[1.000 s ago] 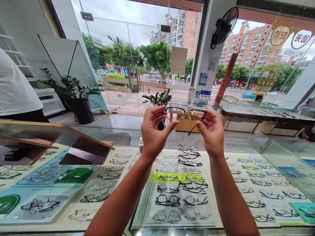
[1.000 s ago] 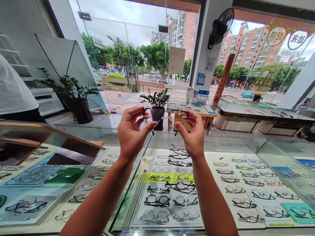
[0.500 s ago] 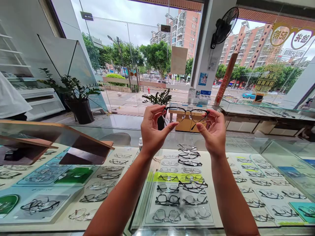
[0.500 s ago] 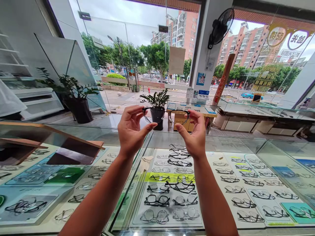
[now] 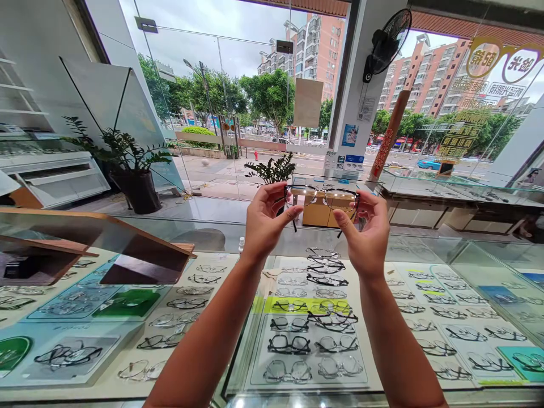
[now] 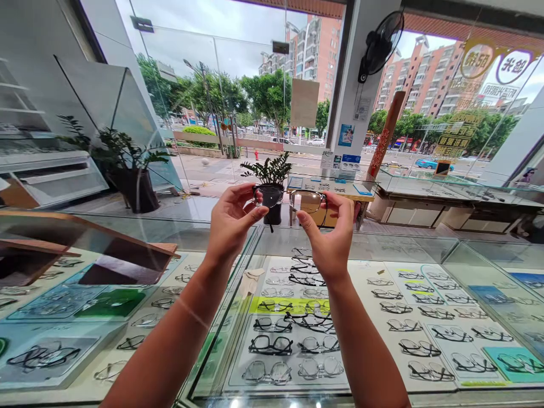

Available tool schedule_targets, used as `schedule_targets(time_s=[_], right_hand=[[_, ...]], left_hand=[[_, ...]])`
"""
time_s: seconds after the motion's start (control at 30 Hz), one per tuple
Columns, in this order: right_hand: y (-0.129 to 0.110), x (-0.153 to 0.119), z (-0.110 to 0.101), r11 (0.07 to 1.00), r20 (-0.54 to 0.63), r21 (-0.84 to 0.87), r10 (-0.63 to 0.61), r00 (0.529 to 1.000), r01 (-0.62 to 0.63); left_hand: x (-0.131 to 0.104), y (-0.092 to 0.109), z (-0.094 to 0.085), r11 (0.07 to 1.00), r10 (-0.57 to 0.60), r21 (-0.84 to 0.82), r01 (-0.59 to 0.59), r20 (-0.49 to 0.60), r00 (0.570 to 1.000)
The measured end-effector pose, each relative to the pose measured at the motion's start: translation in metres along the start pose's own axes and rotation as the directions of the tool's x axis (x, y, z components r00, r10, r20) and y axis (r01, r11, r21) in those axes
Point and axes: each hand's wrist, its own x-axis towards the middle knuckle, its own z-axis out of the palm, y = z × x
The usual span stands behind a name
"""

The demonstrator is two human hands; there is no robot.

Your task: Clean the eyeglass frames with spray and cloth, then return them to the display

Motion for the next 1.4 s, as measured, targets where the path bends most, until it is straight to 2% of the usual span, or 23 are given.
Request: schedule_targets(time_s=[0.17, 0.3, 0.47, 0.63, 0.8, 0.93, 1.13, 1.23, 1.4], right_hand=[[-0.006, -0.001, 0.001, 0.999, -0.074, 0.01, -0.034, 0.997, 0.035], [-0.004, 0.0, 0.002, 0.999, -0.05, -0.001, -0.034, 0.998, 0.033], [0.005, 0.002, 0.003, 0.997, 0.004, 0.076, 0.015, 1.0, -0.015], [0.009, 0.003, 0.003, 0.996, 0.035, 0.076, 0.049, 0.998, -0.052], [0.009, 0.003, 0.003, 0.988, 0.036, 0.134, 0.07, 0.997, -0.074], [0.009, 0.004, 0.003, 0.979, 0.024, 0.197, 0.04, 0.999, -0.044], [0.006, 0.004, 0.002, 0.986, 0.008, 0.164, 0.005, 1.0, -0.006], [0.004, 0.003, 0.002, 0.99, 0.008, 0.139, 0.016, 1.0, -0.017], [0.0, 0.001, 0.002, 0.995, -0.045, 0.07, 0.078, 0.996, -0.074]], left_hand=[[0.003, -0.006, -0.003, 1.0, 0.004, -0.016, -0.003, 0.058, 0.998], [0.002, -0.004, -0.002, 0.999, 0.044, 0.007, -0.044, 0.023, 0.999], [-0.002, 0.003, 0.002, 0.995, 0.089, 0.042, -0.087, -0.03, 0.996], [-0.005, 0.01, 0.005, 0.995, 0.081, 0.063, -0.077, -0.063, 0.995], [-0.006, 0.013, 0.006, 0.993, 0.091, 0.083, -0.086, -0.066, 0.994], [-0.005, 0.01, 0.004, 0.99, 0.124, 0.074, -0.12, -0.047, 0.991], [-0.004, 0.007, 0.003, 0.984, 0.161, 0.081, -0.159, -0.023, 0.987], [-0.006, 0.01, 0.003, 0.987, 0.112, 0.118, -0.109, -0.024, 0.993], [-0.009, 0.008, 0.006, 0.982, -0.096, 0.164, 0.099, -0.024, 0.995]])
